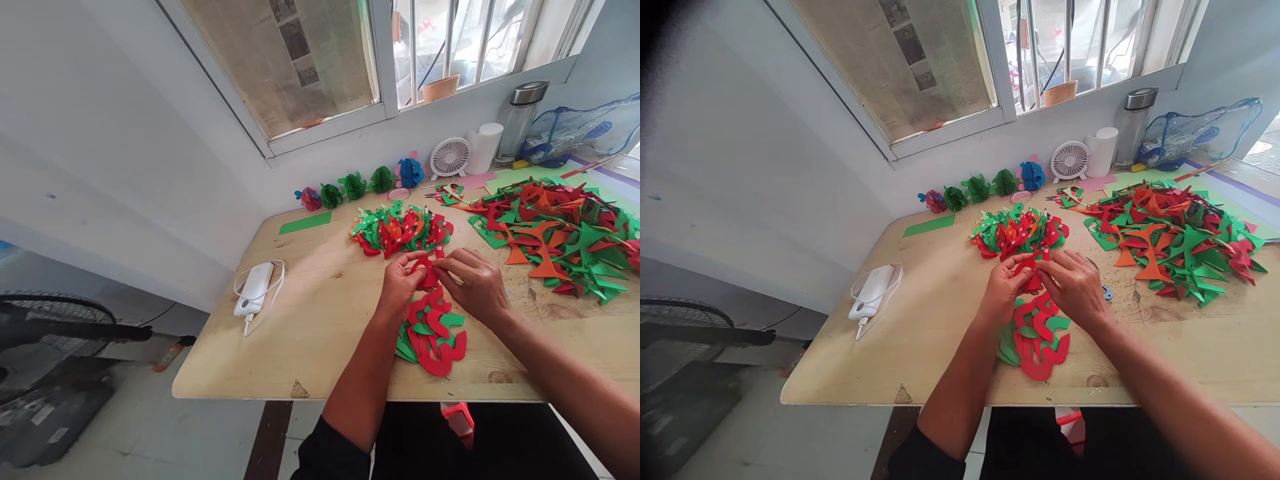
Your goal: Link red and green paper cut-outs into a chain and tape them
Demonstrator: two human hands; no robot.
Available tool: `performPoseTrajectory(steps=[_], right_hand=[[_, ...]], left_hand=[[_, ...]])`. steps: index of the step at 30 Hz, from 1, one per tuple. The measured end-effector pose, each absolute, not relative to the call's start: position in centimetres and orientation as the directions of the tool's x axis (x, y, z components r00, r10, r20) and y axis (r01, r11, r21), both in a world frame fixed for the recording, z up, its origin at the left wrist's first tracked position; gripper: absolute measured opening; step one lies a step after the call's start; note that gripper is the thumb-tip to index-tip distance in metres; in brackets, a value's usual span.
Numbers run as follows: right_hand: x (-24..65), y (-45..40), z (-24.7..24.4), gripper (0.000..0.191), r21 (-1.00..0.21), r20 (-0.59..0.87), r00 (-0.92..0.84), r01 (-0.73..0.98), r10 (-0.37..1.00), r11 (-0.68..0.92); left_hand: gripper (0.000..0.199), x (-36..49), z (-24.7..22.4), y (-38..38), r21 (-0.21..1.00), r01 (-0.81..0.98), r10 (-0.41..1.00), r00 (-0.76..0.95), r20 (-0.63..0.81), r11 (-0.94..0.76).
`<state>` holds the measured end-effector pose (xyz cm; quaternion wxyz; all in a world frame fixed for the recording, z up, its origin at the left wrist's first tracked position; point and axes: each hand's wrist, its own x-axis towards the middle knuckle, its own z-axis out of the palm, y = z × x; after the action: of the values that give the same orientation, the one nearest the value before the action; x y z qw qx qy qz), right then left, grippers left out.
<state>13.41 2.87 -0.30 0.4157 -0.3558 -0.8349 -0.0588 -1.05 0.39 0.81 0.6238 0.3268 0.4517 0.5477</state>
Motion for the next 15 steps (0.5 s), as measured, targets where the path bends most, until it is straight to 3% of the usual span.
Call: performPoseTrajectory(steps=[15], right_hand=[[13.89, 3.57, -0.73, 0.021, -0.23, 0.654, -0.519, 0.557, 0.55, 0.798]], left_hand=[[0.036, -1.17, 0.93, 0.4, 0.918, -0.367, 0.984, -0.035, -0.173, 0.148]])
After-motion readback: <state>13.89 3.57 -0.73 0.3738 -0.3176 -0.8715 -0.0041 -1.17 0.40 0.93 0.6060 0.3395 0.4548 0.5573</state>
